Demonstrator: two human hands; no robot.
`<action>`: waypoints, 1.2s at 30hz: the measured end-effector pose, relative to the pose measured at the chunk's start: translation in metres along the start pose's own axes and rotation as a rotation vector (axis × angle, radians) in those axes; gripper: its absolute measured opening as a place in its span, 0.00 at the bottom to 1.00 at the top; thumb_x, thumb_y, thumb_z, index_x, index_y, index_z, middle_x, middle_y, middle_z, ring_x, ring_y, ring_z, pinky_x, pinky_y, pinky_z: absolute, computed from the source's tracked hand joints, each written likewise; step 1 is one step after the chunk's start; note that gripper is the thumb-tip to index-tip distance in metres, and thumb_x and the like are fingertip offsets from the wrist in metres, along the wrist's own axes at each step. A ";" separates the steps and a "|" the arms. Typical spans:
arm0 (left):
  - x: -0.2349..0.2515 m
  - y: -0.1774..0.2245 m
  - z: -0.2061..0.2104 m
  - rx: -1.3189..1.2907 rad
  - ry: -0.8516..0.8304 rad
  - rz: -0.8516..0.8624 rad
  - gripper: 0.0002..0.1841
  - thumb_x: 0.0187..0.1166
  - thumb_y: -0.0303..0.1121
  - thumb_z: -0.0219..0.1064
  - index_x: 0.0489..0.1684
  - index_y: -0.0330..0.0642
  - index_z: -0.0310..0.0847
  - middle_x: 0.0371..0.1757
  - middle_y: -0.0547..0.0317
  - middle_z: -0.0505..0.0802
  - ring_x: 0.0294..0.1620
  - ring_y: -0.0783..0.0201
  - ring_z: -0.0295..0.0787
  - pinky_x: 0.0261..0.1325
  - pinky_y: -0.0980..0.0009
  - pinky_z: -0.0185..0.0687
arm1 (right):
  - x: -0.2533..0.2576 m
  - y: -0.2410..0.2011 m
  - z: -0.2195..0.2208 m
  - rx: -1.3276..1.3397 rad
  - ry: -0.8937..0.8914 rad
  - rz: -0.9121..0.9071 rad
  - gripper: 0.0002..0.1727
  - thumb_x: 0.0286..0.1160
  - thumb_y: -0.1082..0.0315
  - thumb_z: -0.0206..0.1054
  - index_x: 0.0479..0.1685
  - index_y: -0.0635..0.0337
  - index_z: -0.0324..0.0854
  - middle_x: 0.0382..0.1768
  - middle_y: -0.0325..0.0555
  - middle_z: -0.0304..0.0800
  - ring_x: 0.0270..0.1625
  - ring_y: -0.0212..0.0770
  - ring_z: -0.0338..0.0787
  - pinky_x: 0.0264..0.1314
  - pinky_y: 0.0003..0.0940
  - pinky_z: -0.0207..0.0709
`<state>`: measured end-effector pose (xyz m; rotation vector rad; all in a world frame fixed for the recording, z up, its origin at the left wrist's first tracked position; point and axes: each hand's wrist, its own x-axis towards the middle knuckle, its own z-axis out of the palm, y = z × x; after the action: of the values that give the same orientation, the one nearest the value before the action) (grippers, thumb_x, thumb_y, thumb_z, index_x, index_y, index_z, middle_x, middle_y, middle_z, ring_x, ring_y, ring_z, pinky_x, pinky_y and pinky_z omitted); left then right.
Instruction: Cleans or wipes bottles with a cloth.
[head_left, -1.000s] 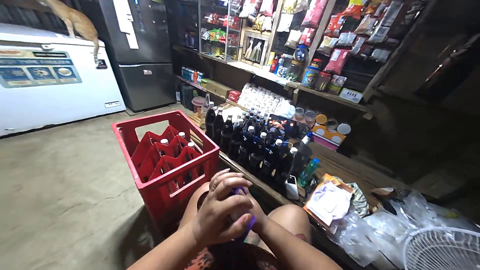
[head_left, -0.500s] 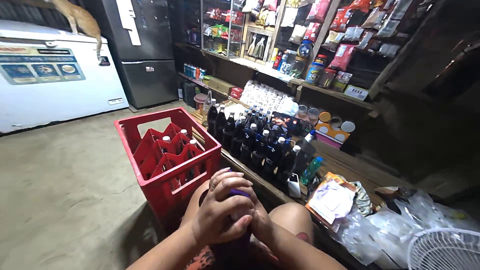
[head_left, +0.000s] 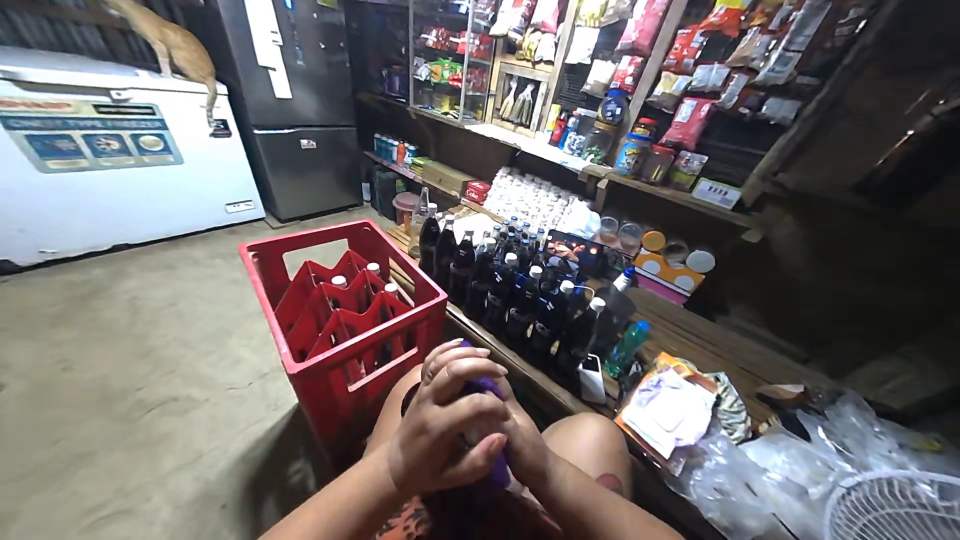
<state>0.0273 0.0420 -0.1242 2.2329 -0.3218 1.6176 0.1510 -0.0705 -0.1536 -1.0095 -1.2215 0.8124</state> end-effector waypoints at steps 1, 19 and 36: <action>0.000 0.001 0.000 0.001 0.001 0.002 0.18 0.88 0.56 0.51 0.48 0.60 0.84 0.67 0.69 0.85 0.81 0.64 0.70 0.89 0.56 0.56 | -0.001 -0.001 0.001 -0.007 -0.020 -0.111 0.38 0.83 0.37 0.56 0.79 0.58 0.71 0.78 0.42 0.72 0.79 0.26 0.72 0.82 0.31 0.67; 0.000 -0.001 -0.004 -0.023 -0.001 -0.009 0.18 0.88 0.56 0.53 0.45 0.58 0.85 0.66 0.66 0.86 0.81 0.62 0.71 0.89 0.55 0.56 | -0.004 -0.008 0.010 -0.012 0.051 0.045 0.36 0.87 0.44 0.53 0.82 0.64 0.62 0.74 0.42 0.76 0.73 0.23 0.78 0.77 0.27 0.73; 0.003 -0.006 -0.007 -0.026 0.003 -0.026 0.19 0.89 0.56 0.51 0.44 0.58 0.84 0.65 0.66 0.87 0.80 0.63 0.73 0.88 0.54 0.58 | -0.005 -0.014 0.016 -0.053 0.101 0.229 0.37 0.88 0.47 0.46 0.89 0.62 0.53 0.82 0.52 0.67 0.77 0.28 0.74 0.80 0.29 0.70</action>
<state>0.0243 0.0502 -0.1207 2.2062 -0.3104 1.5939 0.1342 -0.0770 -0.1415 -1.2346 -1.0579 0.8979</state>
